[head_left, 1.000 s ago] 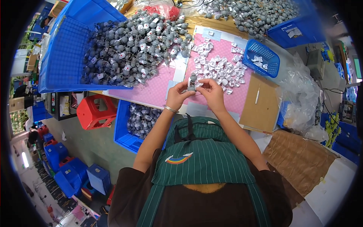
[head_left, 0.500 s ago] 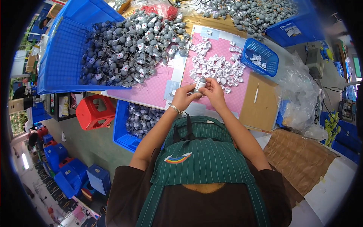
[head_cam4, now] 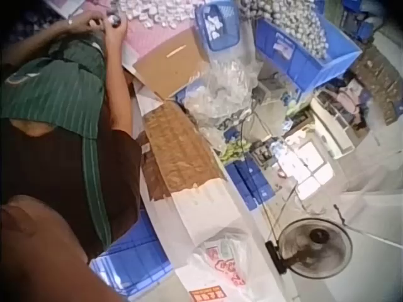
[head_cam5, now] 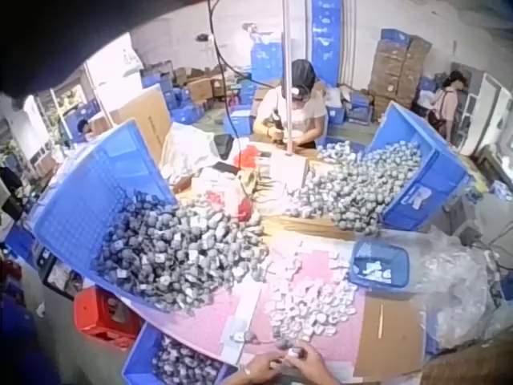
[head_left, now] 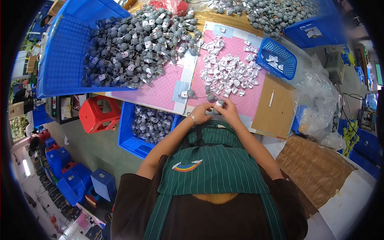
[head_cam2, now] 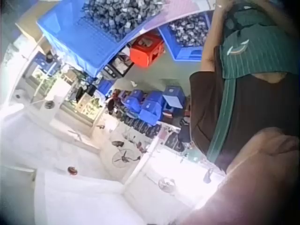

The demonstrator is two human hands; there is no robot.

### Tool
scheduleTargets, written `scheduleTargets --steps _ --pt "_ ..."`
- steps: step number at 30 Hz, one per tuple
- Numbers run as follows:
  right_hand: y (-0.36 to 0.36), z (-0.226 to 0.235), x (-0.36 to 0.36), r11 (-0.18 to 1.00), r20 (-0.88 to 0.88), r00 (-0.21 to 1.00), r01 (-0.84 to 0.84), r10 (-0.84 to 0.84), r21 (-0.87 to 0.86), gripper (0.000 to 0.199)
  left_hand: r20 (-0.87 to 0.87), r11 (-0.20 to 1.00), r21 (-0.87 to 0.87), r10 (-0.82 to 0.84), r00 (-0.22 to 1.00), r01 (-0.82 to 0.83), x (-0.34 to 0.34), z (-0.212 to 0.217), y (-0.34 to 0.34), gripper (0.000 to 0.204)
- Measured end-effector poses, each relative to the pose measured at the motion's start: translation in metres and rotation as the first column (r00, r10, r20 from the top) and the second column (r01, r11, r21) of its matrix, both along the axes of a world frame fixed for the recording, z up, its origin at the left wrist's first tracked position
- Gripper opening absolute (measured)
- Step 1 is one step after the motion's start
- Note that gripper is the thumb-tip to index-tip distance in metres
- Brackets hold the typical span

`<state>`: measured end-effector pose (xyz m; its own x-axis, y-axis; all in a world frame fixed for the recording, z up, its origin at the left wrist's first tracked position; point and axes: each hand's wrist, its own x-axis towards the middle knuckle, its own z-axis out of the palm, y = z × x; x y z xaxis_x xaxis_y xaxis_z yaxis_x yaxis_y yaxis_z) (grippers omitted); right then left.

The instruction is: Packaging or assembling small plastic toy components at a factory workstation.

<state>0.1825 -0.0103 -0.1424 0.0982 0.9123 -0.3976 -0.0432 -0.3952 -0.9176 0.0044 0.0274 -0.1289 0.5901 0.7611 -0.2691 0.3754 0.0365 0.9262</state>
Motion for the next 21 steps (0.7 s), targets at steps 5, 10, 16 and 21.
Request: scheduleTargets --steps 5,10,16,21 --pt "-0.022 -0.006 0.041 0.914 -0.051 0.98 0.161 -0.193 -0.373 0.034 -0.189 0.656 -0.666 0.312 0.931 -0.355 -0.002 -0.052 -0.001 0.025" --pt "-0.027 -0.046 0.052 0.981 0.721 0.693 0.143 -0.004 -0.131 0.037 -0.333 0.798 -0.144 0.518 0.788 -0.585 0.028 -0.087 0.01 0.046" --pt "0.032 0.005 0.043 0.963 0.875 0.461 -0.135 -0.148 0.235 0.029 -0.353 0.863 0.157 0.503 0.789 -0.48 0.044 -0.086 0.029 0.053" --pt "0.058 -0.009 0.03 0.939 0.906 0.422 -0.321 0.022 0.127 0.018 -0.342 0.834 -0.228 0.414 0.844 -0.502 0.035 -0.077 0.032 0.05"
